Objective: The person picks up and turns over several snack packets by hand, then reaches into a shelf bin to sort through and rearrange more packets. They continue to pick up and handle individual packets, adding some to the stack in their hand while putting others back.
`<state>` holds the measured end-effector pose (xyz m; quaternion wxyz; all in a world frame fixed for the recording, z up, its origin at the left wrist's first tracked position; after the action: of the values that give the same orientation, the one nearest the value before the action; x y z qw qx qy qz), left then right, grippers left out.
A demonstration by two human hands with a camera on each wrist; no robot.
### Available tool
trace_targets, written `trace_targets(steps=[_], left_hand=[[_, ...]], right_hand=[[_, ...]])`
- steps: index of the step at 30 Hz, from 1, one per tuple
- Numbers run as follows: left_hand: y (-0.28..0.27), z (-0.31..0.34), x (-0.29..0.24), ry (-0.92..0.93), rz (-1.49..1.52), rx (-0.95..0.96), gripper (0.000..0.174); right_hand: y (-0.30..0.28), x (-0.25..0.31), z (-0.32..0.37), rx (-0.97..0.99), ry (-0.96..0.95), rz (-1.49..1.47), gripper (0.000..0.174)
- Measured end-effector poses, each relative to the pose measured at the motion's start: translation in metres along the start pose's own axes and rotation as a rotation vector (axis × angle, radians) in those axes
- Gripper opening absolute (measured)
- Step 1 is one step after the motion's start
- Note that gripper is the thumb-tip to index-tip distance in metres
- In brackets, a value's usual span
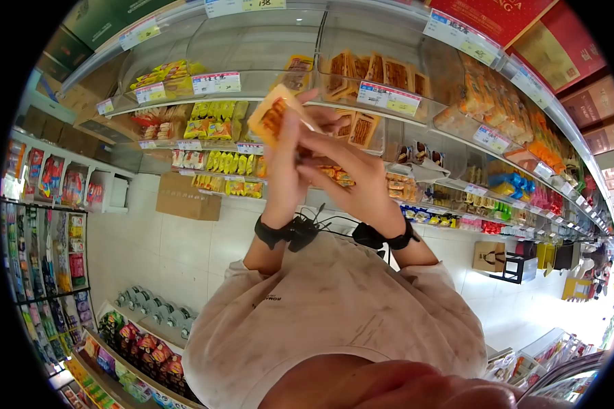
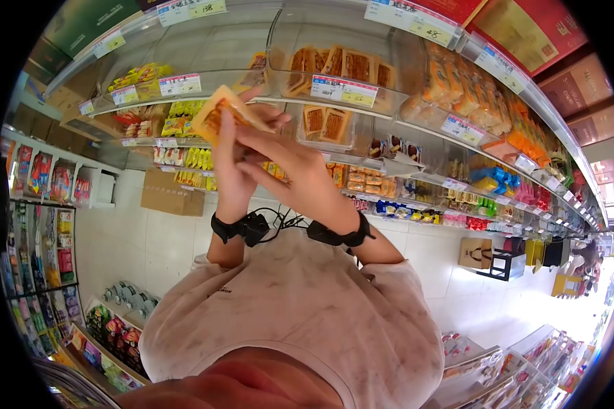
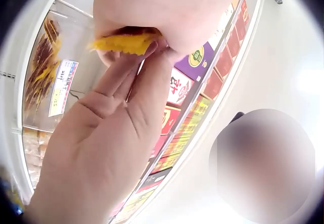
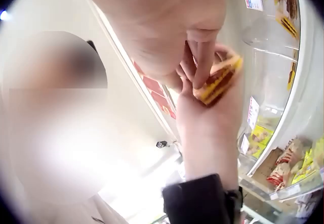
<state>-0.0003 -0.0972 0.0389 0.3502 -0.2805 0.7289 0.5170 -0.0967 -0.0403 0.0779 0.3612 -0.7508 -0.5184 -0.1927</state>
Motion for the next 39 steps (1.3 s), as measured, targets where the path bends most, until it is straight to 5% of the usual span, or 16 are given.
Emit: trace_targets(steps=[2, 4, 7, 15, 22, 32, 35, 39], left_hand=[[-0.020, 0.001, -0.001, 0.036, 0.013, -0.112, 0.049], [-0.031, -0.006, 0.006, 0.066, 0.065, -0.182, 0.036], [-0.033, -0.009, 0.008, 0.043, 0.116, -0.099, 0.029], [-0.030, -0.006, 0.007, -0.005, -0.026, -0.079, 0.024], [-0.030, -0.010, 0.011, -0.013, -0.034, -0.096, 0.024], [-0.019, -0.010, 0.022, -0.077, -0.007, -0.008, 0.028], [-0.022, -0.009, 0.031, -0.170, -0.005, -0.014, 0.032], [-0.020, -0.006, 0.029, -0.191, 0.079, -0.012, 0.034]], right_hand=[[-0.015, -0.006, -0.005, 0.094, 0.018, -0.070, 0.027], [-0.050, -0.026, -0.020, -0.051, 0.238, -0.101, 0.024], [-0.105, -0.061, -0.067, -0.237, 0.105, 0.054, 0.022], [-0.115, -0.192, -0.089, 0.228, 0.524, 0.756, 0.078], [-0.121, -0.181, -0.085, 0.134, 0.518, 0.503, 0.045], [-0.144, -0.145, -0.086, -0.291, 0.247, 0.388, 0.031], [-0.145, -0.137, -0.077, -0.272, 0.176, 0.318, 0.026], [-0.106, -0.052, -0.056, -0.131, -0.210, 0.498, 0.021]])
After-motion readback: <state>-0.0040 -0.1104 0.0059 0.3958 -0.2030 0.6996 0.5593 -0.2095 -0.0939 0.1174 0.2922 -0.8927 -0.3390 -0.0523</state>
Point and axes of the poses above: each hand's wrist, its own z-axis away from the middle knuckle, its own y-axis out of the palm, x = y × z, the point moved 7 cm from there along -z, towards the middle knuckle, and after that the axes turned 1 degree about y, right-handed, at the moved point
